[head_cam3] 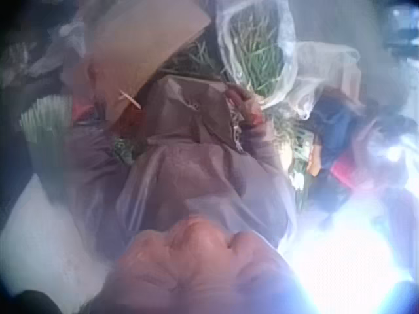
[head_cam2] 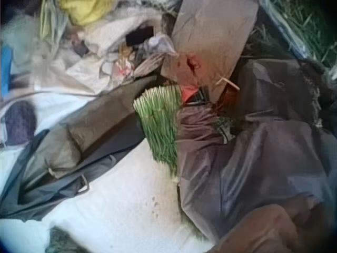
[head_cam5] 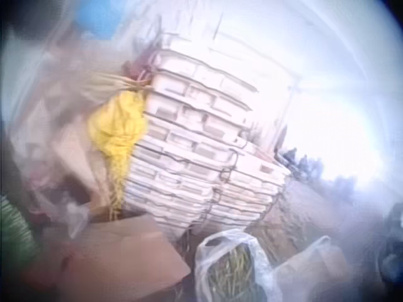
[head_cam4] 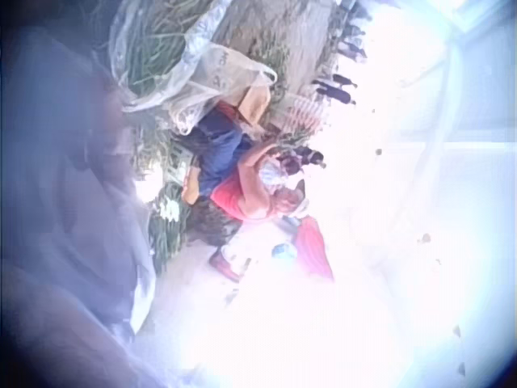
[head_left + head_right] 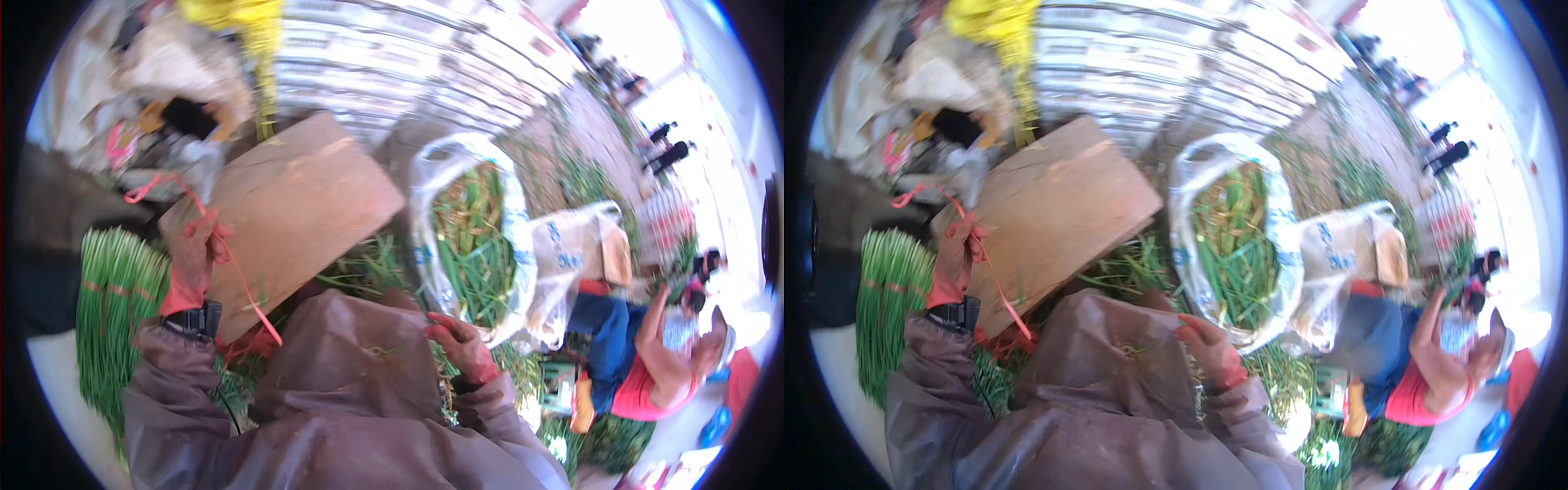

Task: The person bundles green onions by hand on a wooden surface, ties them with red string, and reaches into a plastic bag to pull out more loose onions for sorting.

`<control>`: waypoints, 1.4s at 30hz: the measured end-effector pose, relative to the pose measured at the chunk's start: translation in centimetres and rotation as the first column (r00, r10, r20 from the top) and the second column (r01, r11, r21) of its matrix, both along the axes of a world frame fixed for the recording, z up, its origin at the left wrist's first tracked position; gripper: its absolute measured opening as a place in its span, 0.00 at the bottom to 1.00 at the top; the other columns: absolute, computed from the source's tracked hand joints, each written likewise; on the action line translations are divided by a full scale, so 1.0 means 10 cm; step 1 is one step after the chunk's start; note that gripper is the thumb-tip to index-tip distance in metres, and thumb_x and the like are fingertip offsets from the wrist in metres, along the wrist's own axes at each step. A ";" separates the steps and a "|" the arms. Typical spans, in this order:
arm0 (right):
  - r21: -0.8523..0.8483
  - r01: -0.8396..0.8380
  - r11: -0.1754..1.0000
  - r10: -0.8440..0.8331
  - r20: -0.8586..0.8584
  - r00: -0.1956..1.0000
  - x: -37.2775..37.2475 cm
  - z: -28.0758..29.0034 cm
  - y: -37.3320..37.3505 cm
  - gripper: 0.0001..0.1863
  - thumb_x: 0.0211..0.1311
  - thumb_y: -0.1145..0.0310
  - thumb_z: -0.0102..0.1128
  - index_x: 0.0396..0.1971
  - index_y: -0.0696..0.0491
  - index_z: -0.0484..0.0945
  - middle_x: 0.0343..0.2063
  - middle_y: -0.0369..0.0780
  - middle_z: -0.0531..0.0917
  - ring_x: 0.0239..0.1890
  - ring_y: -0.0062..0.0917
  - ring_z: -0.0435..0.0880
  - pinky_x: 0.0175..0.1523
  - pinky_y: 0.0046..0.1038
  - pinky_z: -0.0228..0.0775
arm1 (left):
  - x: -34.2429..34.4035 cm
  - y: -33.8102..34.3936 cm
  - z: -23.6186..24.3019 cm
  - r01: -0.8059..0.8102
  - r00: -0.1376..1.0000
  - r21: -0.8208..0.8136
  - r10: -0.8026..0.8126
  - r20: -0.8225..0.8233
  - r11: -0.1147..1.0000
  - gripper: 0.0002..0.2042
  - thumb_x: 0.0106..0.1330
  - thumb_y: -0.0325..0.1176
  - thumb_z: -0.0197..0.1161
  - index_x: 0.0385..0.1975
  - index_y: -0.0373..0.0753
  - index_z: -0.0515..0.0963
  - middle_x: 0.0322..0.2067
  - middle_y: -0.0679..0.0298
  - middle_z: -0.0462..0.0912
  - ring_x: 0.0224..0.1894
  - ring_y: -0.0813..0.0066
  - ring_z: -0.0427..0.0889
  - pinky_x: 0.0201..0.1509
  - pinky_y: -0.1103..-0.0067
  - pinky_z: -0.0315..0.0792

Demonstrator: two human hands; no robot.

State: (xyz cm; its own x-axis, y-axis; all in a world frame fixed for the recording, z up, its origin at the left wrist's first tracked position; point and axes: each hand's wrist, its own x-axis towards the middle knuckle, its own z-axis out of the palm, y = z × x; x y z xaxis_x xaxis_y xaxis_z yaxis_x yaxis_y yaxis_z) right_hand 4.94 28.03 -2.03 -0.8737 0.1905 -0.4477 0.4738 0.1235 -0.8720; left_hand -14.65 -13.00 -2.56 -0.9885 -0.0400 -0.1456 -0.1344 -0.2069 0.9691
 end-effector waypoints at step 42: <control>0.758 -0.085 0.647 0.008 0.105 0.994 -1.88 -1.90 0.74 0.35 0.51 0.62 0.64 0.59 0.52 0.61 0.43 0.50 0.78 0.41 0.47 0.79 0.43 0.43 0.71 | -1.53 3.58 -1.06 -0.269 0.393 -0.963 -0.909 -0.141 0.033 0.16 0.53 0.31 0.54 0.41 0.37 0.79 0.54 0.60 0.73 0.66 0.64 0.58 0.70 0.53 0.42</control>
State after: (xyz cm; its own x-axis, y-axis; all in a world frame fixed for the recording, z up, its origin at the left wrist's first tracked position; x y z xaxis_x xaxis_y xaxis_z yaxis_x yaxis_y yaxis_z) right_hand -13.81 35.46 -21.03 -0.8576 0.4572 -0.2356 0.5141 0.7489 -0.4182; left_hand -29.95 22.84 -13.12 -0.5057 0.8364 0.2114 0.8550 0.5186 -0.0067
